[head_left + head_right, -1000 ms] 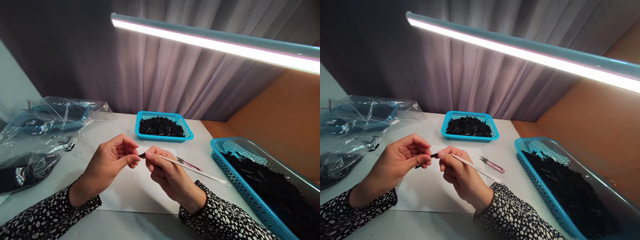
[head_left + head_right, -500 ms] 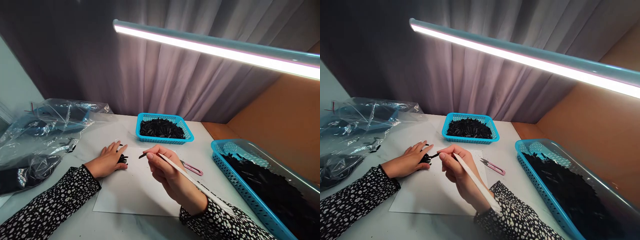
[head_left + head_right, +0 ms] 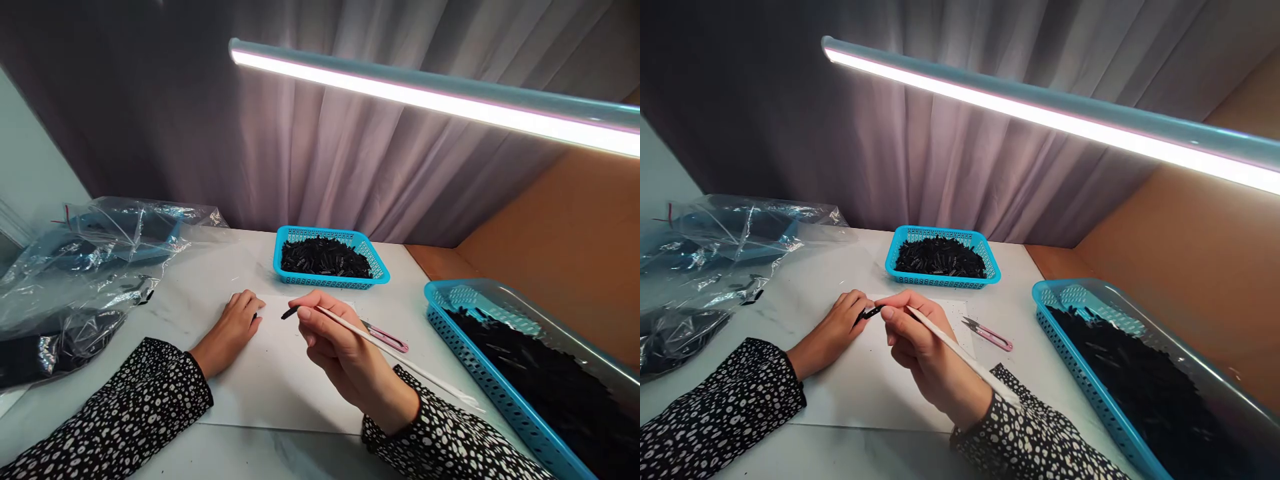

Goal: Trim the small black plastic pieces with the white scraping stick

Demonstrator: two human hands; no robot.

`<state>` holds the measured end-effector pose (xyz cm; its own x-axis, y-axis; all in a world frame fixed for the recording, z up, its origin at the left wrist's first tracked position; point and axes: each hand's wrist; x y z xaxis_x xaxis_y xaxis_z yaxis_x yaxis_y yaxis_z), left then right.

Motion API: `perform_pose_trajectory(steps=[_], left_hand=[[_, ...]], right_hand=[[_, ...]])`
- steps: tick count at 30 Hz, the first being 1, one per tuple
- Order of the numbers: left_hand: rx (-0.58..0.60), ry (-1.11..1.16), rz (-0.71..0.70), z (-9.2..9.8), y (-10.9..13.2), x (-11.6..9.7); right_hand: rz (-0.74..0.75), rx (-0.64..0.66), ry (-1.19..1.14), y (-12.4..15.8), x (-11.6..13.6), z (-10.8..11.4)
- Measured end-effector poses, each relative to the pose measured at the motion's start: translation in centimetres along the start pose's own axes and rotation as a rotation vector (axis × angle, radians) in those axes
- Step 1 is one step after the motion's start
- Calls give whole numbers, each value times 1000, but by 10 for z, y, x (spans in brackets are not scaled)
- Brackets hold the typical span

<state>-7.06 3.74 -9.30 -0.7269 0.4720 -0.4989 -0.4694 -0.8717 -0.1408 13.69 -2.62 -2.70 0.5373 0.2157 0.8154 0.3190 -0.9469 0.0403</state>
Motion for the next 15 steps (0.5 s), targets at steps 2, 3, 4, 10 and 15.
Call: perform_pose_trajectory(steps=[2, 3, 4, 10, 15], left_hand=[[-18, 13, 1, 0, -2, 0], [-28, 19, 7, 0, -3, 0], [-35, 24, 14, 0, -4, 1], [-26, 50, 62, 5, -7, -1], [-67, 147, 109, 8, -8, -9]], right_hand=[[0, 5, -7, 0, 1, -1], [0, 8, -12, 0, 1, -1], [-1, 9, -14, -1, 1, -1], [-4, 9, -7, 1, 0, -4], [-8, -2, 2, 0, -3, -3]])
Point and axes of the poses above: each hand's wrist, its own y-axis away from the middle knuckle, its own z-axis out of the back of the hand, x = y × z, and after that the axes turned 5 degrees about y, right-handed
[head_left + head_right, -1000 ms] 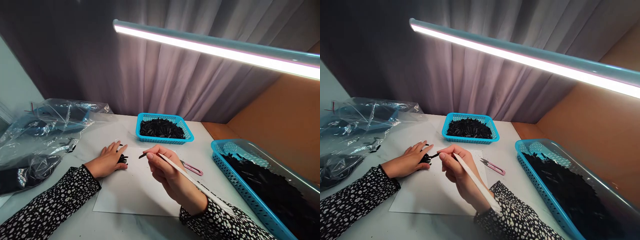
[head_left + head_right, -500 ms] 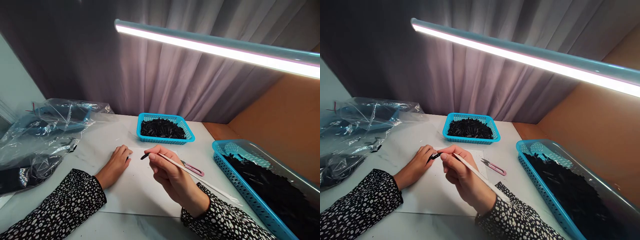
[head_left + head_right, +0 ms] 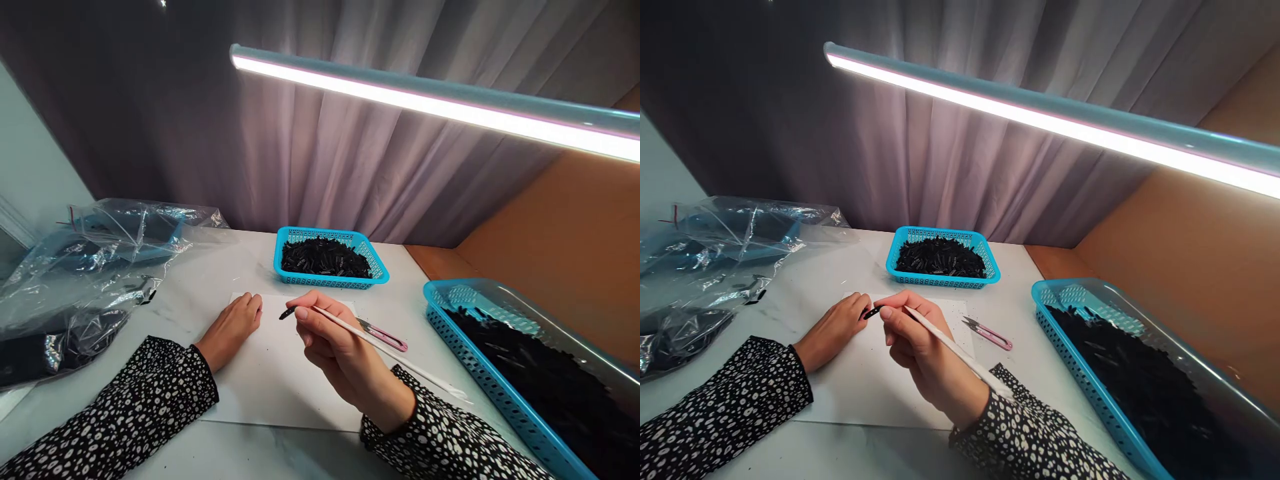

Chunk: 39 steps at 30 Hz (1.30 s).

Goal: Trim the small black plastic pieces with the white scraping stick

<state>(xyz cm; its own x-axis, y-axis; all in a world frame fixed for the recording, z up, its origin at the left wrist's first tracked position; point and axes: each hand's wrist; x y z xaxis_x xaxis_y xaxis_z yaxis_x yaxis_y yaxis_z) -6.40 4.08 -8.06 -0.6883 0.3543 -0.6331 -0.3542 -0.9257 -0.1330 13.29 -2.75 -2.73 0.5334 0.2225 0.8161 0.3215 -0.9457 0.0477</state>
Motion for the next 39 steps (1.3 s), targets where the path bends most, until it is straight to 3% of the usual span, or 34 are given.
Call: perform_pose_trajectory(steps=[7, 14, 21, 27, 33, 39], left_hand=[[-109, 369, 149, 12, -13, -9], [-2, 755, 281, 14, -5, -45], [94, 991, 272, 15, 3, -73], [198, 1008, 274, 27, 3, -78], [135, 1010, 236, 36, 9, -89], [94, 1059, 215, 34, 13, -93]], right_hand=[[-16, -92, -20, -13, -1, 12], [-56, -172, 268, -24, -19, 20], [136, -218, 464, -23, -17, 24], [273, -49, 468, -25, -5, 26], [406, -136, 648, -24, -6, 30], [649, -172, 892, -17, -5, 25]])
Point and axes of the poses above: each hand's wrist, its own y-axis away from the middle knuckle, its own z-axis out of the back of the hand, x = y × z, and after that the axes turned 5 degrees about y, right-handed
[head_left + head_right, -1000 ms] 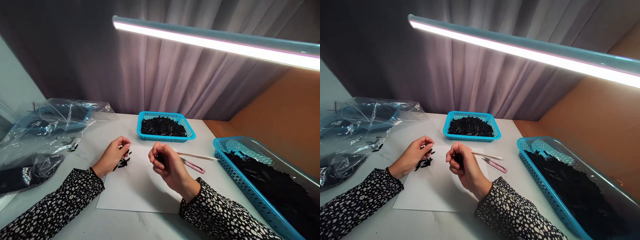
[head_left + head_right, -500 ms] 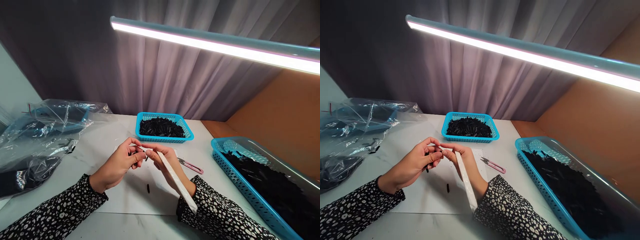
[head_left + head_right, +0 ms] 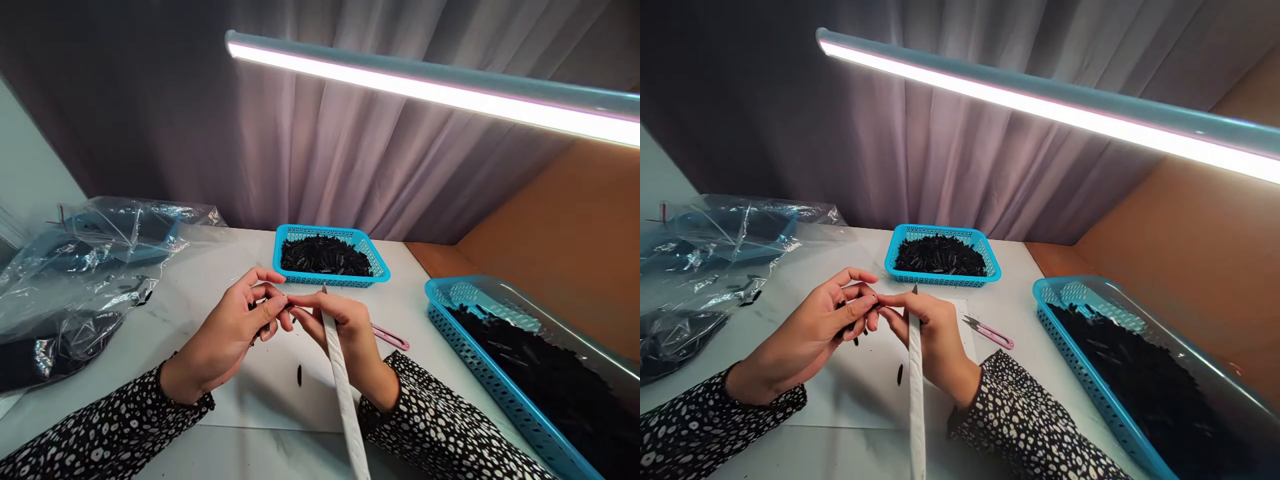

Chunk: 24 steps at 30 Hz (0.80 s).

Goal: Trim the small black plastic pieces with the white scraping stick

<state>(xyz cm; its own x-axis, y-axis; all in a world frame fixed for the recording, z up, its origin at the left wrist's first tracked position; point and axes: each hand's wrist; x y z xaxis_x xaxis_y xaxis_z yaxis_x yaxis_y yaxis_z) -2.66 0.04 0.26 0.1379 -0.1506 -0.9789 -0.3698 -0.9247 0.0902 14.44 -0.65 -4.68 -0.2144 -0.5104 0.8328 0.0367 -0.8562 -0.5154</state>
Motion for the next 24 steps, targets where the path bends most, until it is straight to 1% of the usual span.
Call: perform_pose_trajectory(steps=[2, 4, 7, 11, 14, 17, 21, 24], left_hand=[[0, -1, -15, 0, 0, -1], [-22, -21, -40, 1, 0, -3], [-60, -51, -78, -1, 0, -3], [-87, -69, -99, -4, -1, 3], [-100, -84, -98, -2, -4, 7], [-89, -170, -97, 5, -8, 9], [19, -342, -13, 13, -10, 8], [54, -358, 47, 13, -8, 5]], right_hand=[[16, -21, 35, 0, 3, 1], [-8, -31, 43, 0, 4, 2], [-21, -7, 28, 1, 5, 2], [4, -16, -3, 2, 4, -2], [-14, -26, -8, 2, 4, -2], [-99, -43, -103, 0, 3, 0], [-255, -73, -279, -2, 6, 1], [-346, -55, -401, -2, 11, 2]])
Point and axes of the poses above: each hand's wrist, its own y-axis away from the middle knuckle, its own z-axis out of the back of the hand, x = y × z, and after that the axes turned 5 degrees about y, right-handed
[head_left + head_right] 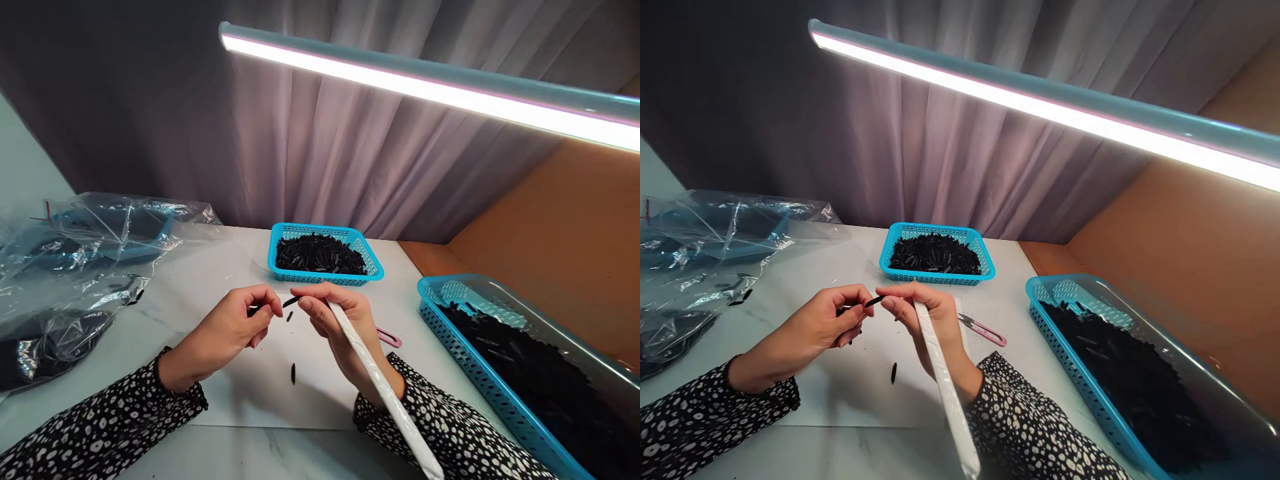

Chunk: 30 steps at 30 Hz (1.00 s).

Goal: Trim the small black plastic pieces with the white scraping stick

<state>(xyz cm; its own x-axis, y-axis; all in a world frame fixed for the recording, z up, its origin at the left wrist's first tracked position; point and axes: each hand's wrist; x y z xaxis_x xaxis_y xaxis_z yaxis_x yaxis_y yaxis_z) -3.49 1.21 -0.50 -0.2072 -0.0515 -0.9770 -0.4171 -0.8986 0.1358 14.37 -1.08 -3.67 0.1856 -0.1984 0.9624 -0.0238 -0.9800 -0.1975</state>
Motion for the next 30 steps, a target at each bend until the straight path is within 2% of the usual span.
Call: perform_pose_trajectory(steps=[5, 13, 20, 30], left_hand=[[3, 101, 21, 0, 1, -4], [44, 135, -8, 1, 4, 1], [-58, 170, 71, -2, 5, -9], [-75, 190, -6, -1, 5, -7]], right_hand=[[-119, 36, -121, 1, 3, -1], [-114, 57, -123, 1, 1, 0], [-147, 81, -155, 3, 5, -3], [-255, 118, -293, 2, 8, -4]])
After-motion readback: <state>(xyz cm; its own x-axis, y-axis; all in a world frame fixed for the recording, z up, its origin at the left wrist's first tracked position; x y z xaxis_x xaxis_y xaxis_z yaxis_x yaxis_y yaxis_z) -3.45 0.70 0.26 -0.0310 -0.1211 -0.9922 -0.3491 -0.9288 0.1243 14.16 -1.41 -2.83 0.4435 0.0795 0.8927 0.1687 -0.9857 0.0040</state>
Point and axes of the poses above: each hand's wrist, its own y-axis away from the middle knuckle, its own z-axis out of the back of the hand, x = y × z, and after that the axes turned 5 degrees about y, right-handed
